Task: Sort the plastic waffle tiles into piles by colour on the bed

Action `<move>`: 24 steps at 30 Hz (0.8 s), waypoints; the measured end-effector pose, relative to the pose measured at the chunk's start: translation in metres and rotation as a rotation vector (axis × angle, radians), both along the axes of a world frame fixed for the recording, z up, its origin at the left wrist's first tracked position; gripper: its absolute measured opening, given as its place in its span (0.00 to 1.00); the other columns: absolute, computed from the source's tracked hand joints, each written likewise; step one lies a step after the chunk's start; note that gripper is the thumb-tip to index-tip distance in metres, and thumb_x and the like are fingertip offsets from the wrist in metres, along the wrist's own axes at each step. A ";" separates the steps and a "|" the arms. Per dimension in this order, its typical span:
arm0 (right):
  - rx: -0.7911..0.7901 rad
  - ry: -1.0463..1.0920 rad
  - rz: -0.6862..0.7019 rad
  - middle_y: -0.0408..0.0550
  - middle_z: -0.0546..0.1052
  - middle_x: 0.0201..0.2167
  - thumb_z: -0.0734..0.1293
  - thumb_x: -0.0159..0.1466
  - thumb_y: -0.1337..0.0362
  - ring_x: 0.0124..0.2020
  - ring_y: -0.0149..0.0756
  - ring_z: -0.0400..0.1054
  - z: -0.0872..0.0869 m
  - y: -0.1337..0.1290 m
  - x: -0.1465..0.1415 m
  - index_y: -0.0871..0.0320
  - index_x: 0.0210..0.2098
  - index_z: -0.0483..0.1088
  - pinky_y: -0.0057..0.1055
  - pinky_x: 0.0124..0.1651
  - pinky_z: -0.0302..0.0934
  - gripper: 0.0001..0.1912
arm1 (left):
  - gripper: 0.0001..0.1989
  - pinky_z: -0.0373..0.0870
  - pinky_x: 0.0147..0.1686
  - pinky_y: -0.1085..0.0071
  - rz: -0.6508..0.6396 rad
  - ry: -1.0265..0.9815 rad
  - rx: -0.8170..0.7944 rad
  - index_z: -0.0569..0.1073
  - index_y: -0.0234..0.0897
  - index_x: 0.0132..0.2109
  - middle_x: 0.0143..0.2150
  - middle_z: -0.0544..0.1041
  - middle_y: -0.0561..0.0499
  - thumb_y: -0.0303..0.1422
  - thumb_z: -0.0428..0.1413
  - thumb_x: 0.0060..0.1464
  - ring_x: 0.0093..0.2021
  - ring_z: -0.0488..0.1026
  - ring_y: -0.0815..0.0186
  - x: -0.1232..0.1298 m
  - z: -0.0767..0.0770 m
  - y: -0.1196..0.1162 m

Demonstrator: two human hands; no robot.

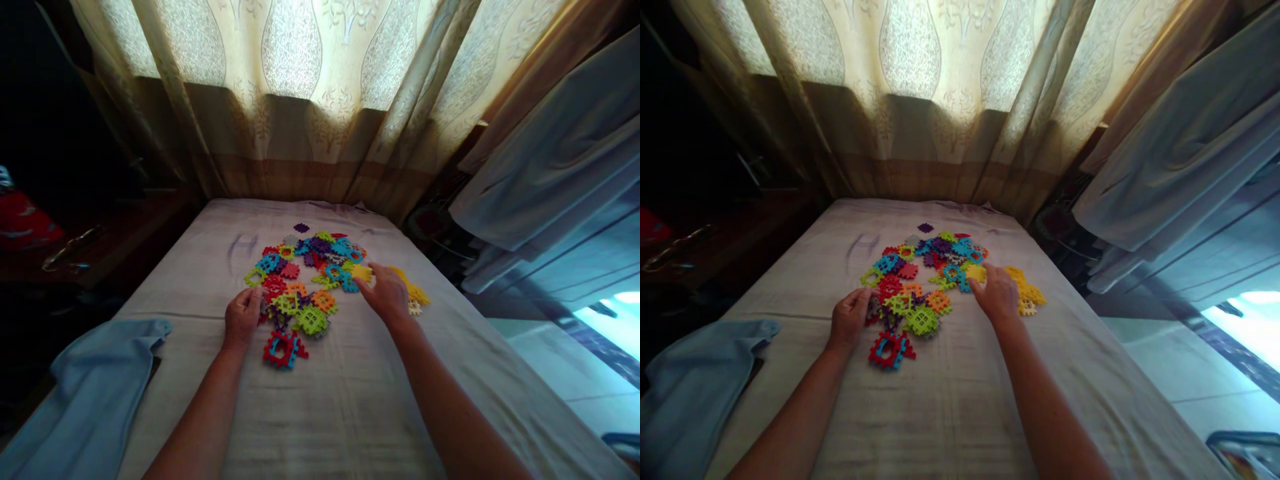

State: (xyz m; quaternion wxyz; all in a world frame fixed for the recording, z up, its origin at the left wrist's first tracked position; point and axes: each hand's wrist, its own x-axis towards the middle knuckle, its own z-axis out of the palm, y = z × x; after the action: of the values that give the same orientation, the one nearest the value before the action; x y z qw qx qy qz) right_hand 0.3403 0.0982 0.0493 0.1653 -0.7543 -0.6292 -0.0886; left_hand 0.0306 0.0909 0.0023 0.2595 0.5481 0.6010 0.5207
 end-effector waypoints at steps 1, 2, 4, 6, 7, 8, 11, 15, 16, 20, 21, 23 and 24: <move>0.019 -0.010 -0.054 0.59 0.76 0.49 0.62 0.65 0.52 0.50 0.47 0.68 -0.004 -0.006 0.016 0.60 0.55 0.69 0.39 0.51 0.59 0.24 | 0.22 0.71 0.41 0.70 0.001 0.001 -0.001 0.78 0.38 0.32 0.31 0.81 0.50 0.48 0.48 0.54 0.37 0.76 0.62 0.000 0.000 0.000; 0.023 -0.023 -0.103 0.59 0.75 0.49 0.62 0.65 0.52 0.50 0.48 0.68 -0.007 -0.012 0.030 0.61 0.55 0.69 0.40 0.51 0.59 0.24 | 0.22 0.71 0.41 0.70 0.002 0.004 -0.004 0.78 0.37 0.32 0.31 0.80 0.50 0.49 0.48 0.54 0.37 0.76 0.62 0.000 0.000 0.000; -0.005 -0.040 -0.183 0.60 0.74 0.49 0.61 0.65 0.53 0.49 0.50 0.68 -0.015 -0.024 0.051 0.61 0.55 0.70 0.43 0.51 0.59 0.24 | 0.23 0.71 0.41 0.70 0.005 0.012 -0.016 0.78 0.37 0.32 0.31 0.81 0.49 0.50 0.48 0.53 0.36 0.76 0.61 0.000 0.001 0.000; -0.036 -0.034 -0.231 0.61 0.72 0.52 0.60 0.66 0.52 0.52 0.51 0.66 -0.023 -0.033 0.064 0.61 0.55 0.70 0.45 0.53 0.58 0.25 | 0.23 0.71 0.40 0.70 0.009 0.017 -0.026 0.78 0.37 0.32 0.32 0.81 0.49 0.51 0.48 0.53 0.37 0.76 0.61 0.000 0.001 0.000; -0.043 -0.021 -0.252 0.61 0.70 0.55 0.60 0.66 0.51 0.55 0.52 0.64 -0.026 -0.036 0.066 0.61 0.56 0.69 0.46 0.54 0.57 0.26 | 0.23 0.71 0.40 0.70 0.011 0.019 -0.030 0.78 0.38 0.32 0.32 0.81 0.49 0.51 0.48 0.53 0.37 0.76 0.61 -0.001 0.001 0.000; -0.045 -0.006 -0.267 0.62 0.67 0.59 0.60 0.65 0.50 0.58 0.53 0.62 -0.030 -0.039 0.067 0.60 0.59 0.67 0.48 0.56 0.56 0.28 | 0.23 0.71 0.41 0.70 0.011 0.022 -0.032 0.78 0.38 0.32 0.32 0.81 0.49 0.51 0.48 0.53 0.37 0.76 0.61 -0.001 0.001 0.000; -0.056 0.034 -0.271 0.62 0.54 0.68 0.63 0.62 0.45 0.67 0.55 0.50 -0.039 -0.040 0.064 0.55 0.66 0.58 0.53 0.60 0.53 0.38 | 0.22 0.71 0.42 0.70 0.010 0.025 -0.018 0.78 0.38 0.32 0.34 0.82 0.49 0.50 0.49 0.53 0.38 0.76 0.61 -0.003 -0.001 0.000; -0.110 0.059 -0.217 0.60 0.48 0.71 0.64 0.60 0.43 0.70 0.56 0.45 -0.046 -0.029 0.060 0.49 0.68 0.55 0.55 0.61 0.50 0.40 | 0.23 0.72 0.42 0.69 0.001 0.035 -0.002 0.79 0.37 0.33 0.34 0.82 0.49 0.50 0.49 0.53 0.38 0.77 0.60 -0.006 -0.004 0.001; -0.120 0.067 -0.215 0.60 0.49 0.71 0.64 0.61 0.44 0.70 0.56 0.46 -0.046 -0.024 0.062 0.49 0.68 0.55 0.55 0.62 0.50 0.39 | 0.23 0.72 0.42 0.69 0.000 0.038 -0.006 0.79 0.37 0.33 0.34 0.82 0.49 0.51 0.49 0.53 0.38 0.77 0.60 -0.006 -0.005 0.001; -0.130 0.092 -0.225 0.60 0.53 0.69 0.63 0.63 0.45 0.68 0.55 0.49 -0.047 0.001 0.070 0.49 0.68 0.54 0.55 0.62 0.49 0.37 | 0.22 0.72 0.44 0.69 -0.010 0.031 -0.005 0.78 0.38 0.34 0.35 0.82 0.48 0.50 0.50 0.54 0.40 0.78 0.60 -0.006 -0.007 0.001; -0.131 0.100 -0.227 0.61 0.53 0.69 0.63 0.63 0.45 0.68 0.55 0.49 -0.047 0.008 0.073 0.49 0.68 0.54 0.55 0.62 0.49 0.38 | 0.22 0.72 0.45 0.69 -0.013 0.029 -0.002 0.78 0.38 0.33 0.36 0.82 0.48 0.50 0.50 0.54 0.40 0.78 0.60 -0.006 -0.007 0.001; -0.135 0.121 -0.230 0.61 0.52 0.70 0.63 0.63 0.45 0.69 0.56 0.48 -0.047 0.024 0.077 0.50 0.69 0.53 0.56 0.62 0.49 0.39 | 0.22 0.73 0.46 0.69 -0.012 0.031 -0.005 0.78 0.38 0.33 0.35 0.82 0.48 0.50 0.50 0.54 0.40 0.78 0.60 -0.005 -0.005 0.000; -0.135 0.133 -0.230 0.61 0.52 0.70 0.63 0.63 0.45 0.69 0.55 0.48 -0.047 0.032 0.078 0.50 0.69 0.53 0.56 0.62 0.49 0.39 | 0.22 0.73 0.46 0.69 -0.012 0.037 -0.010 0.78 0.38 0.33 0.35 0.82 0.48 0.51 0.50 0.53 0.40 0.78 0.60 -0.005 -0.004 0.000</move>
State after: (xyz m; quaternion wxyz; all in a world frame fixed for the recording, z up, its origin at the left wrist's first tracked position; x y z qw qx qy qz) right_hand 0.4186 0.1303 0.0026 0.1443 -0.8351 -0.5307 -0.0141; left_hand 0.0260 0.0907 -0.0019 0.2543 0.5597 0.6051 0.5059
